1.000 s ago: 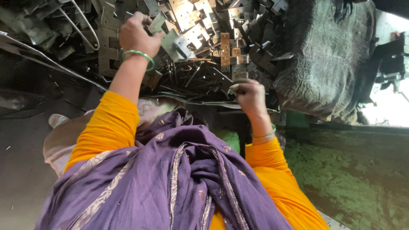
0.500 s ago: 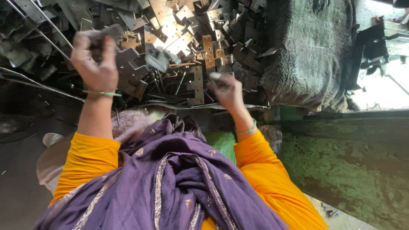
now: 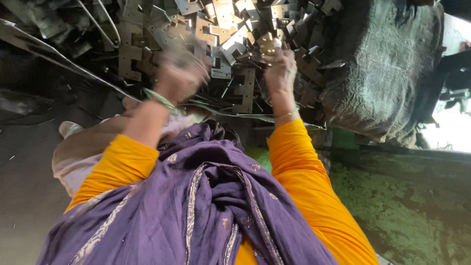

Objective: The person sorts small metal parts from a large pile by hand, picking up individual pieces and moving them aside. The hands repeatedly reach into the pile, select parts, and place them in a different area.

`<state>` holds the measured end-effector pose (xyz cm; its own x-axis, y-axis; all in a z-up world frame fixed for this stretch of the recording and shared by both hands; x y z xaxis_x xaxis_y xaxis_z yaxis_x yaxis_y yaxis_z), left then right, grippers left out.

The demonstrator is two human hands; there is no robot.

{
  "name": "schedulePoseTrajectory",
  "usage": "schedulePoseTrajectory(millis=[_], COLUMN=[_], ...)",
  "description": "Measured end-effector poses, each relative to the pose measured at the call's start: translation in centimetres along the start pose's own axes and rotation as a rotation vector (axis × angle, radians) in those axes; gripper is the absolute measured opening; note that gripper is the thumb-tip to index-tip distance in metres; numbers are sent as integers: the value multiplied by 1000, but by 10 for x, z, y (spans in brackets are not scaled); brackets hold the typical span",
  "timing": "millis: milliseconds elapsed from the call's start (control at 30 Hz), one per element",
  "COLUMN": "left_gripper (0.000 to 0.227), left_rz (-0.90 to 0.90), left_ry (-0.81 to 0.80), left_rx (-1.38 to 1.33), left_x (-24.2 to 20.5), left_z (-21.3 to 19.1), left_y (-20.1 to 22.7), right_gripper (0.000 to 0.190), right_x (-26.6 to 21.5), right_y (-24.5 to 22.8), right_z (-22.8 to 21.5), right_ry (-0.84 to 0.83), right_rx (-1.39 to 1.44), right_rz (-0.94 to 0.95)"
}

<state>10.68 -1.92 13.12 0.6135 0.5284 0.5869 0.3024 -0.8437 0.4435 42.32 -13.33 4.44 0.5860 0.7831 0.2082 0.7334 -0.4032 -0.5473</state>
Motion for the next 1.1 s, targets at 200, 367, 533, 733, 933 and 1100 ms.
schedulePoseTrajectory(millis=[200,367,533,733,933,1100], left_gripper=[10,12,19,11,17,48], left_rz=[-132,-181,-288,-641,-1130,-1176], left_ry=[-490,-435,-122,457,130,53], left_rx=[436,422,201,-926,-1502,-1919], left_x=[-49,-53,-53,-62,-61,-61], left_z=[114,118,49,22,51,101], left_y=[37,30,10,-64,-41,29], right_gripper=[80,78,50,30,39,23], right_x=[-31,-49,-45,-40,-50,-86], right_y=[1,1,6,41,-41,-131], right_z=[-40,-53,-100,-87,-45,-29], right_ry=[79,39,213,369,-157,-349], right_rx=[-157,-79,326,1749,1522,675], right_rz=[-157,-144,-270,466,516,136])
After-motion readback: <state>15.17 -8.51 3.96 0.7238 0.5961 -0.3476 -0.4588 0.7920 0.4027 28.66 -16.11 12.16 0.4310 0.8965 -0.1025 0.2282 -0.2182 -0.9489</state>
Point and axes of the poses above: each hand's wrist, its own x-axis towards the middle knuckle, its own z-axis out of the palm, y = z × x, the point moved 5 cm from there along x, towards the middle knuckle, and after that the axes turned 14 degrees about x, right-handed, at the moved point
